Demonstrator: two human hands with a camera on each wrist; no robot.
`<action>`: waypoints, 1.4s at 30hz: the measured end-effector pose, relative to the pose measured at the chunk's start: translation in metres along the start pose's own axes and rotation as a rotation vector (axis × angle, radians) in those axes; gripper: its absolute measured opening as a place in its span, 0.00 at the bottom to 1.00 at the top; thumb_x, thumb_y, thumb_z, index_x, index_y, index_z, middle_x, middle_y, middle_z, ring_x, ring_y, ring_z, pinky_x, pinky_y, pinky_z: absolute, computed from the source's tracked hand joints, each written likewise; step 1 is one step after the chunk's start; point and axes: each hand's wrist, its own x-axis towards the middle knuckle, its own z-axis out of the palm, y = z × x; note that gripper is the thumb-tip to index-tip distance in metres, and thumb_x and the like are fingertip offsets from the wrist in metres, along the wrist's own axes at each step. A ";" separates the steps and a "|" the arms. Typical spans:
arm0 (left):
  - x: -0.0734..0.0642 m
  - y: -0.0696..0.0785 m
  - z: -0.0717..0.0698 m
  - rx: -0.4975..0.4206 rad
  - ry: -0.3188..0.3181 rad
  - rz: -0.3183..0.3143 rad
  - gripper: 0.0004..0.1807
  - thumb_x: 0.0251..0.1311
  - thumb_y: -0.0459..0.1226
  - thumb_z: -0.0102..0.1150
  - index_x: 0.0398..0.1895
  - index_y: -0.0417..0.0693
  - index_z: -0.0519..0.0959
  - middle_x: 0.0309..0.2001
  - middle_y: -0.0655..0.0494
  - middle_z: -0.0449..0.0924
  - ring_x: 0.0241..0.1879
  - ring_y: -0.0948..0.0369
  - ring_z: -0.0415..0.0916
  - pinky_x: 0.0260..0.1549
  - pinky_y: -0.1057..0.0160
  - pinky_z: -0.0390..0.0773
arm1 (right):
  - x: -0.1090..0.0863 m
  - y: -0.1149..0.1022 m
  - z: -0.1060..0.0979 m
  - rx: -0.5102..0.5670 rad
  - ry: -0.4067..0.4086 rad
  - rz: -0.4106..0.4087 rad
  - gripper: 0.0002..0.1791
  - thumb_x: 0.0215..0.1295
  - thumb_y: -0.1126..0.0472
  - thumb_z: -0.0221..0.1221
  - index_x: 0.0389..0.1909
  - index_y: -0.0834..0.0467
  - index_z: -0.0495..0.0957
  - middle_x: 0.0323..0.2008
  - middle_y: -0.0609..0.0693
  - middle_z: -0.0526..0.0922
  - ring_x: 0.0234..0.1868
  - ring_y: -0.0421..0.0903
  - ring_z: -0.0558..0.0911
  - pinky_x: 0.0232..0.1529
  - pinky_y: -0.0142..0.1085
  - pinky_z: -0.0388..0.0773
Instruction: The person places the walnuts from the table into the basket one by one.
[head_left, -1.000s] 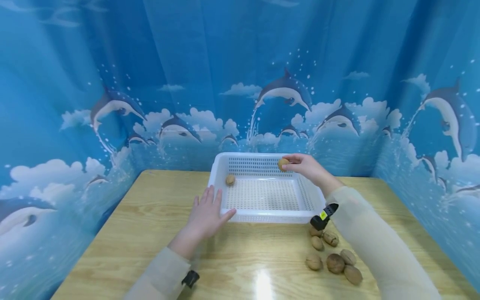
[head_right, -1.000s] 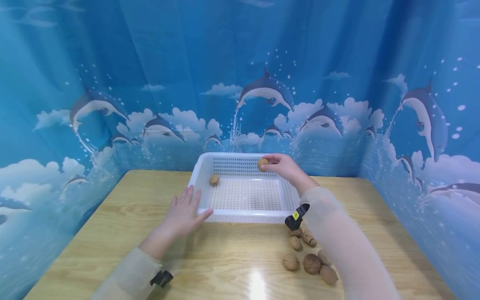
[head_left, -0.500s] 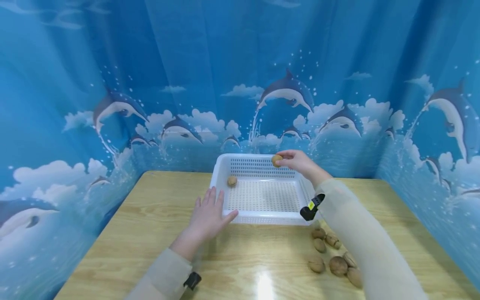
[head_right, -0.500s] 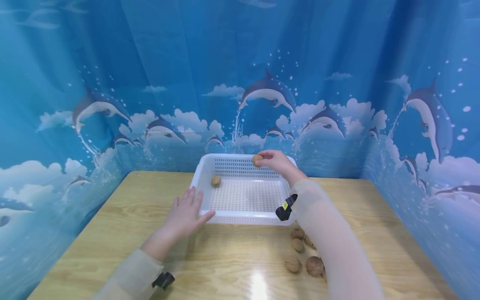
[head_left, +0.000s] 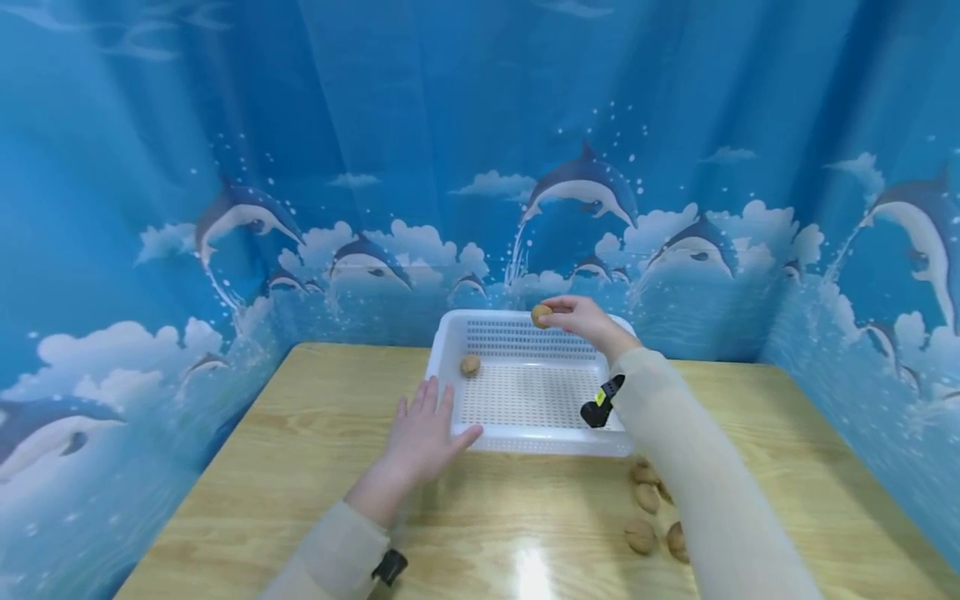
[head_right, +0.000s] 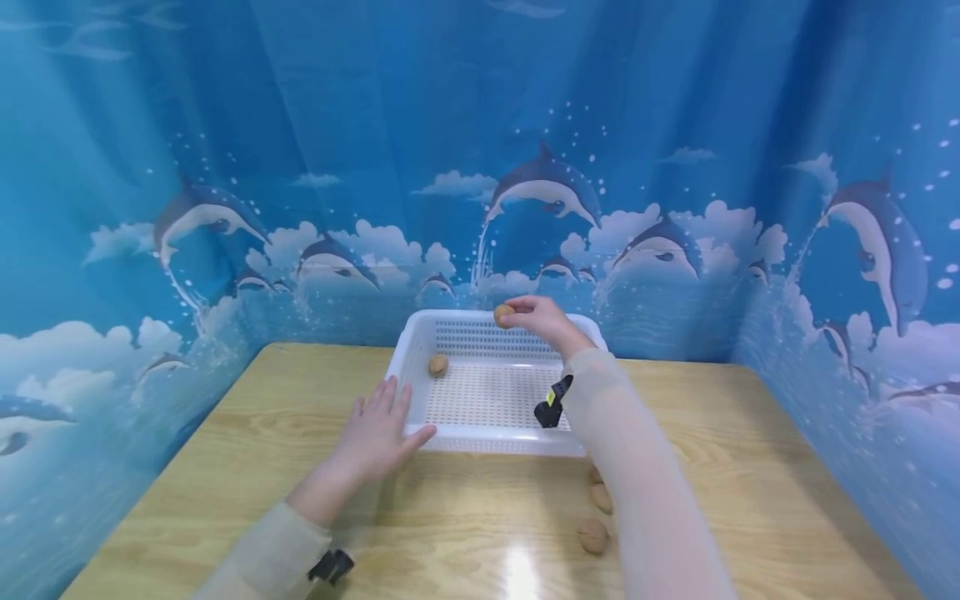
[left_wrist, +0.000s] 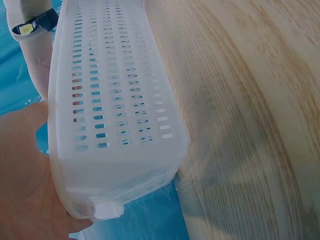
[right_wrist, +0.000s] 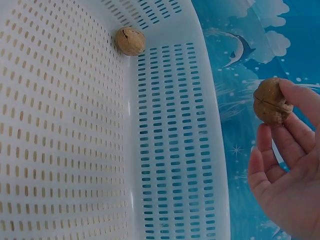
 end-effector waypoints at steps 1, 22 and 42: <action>0.000 0.000 0.000 0.002 0.001 0.000 0.47 0.61 0.65 0.40 0.72 0.40 0.51 0.72 0.39 0.42 0.71 0.45 0.38 0.65 0.40 0.41 | 0.003 0.001 0.001 0.006 -0.001 0.000 0.30 0.62 0.50 0.60 0.64 0.53 0.66 0.60 0.53 0.71 0.62 0.52 0.67 0.63 0.53 0.60; 0.000 0.002 0.002 0.024 0.005 -0.009 0.47 0.60 0.65 0.41 0.72 0.41 0.51 0.72 0.40 0.42 0.71 0.46 0.38 0.64 0.40 0.42 | 0.038 0.010 0.053 -0.043 -0.084 0.040 0.26 0.64 0.53 0.58 0.62 0.55 0.69 0.61 0.54 0.70 0.63 0.53 0.66 0.61 0.49 0.64; 0.001 0.000 0.000 -0.011 0.020 0.012 0.46 0.61 0.63 0.42 0.72 0.39 0.51 0.72 0.38 0.42 0.70 0.45 0.39 0.65 0.40 0.41 | -0.020 -0.002 -0.030 -0.030 -0.088 -0.006 0.31 0.67 0.52 0.54 0.68 0.57 0.61 0.66 0.53 0.64 0.66 0.53 0.62 0.64 0.53 0.57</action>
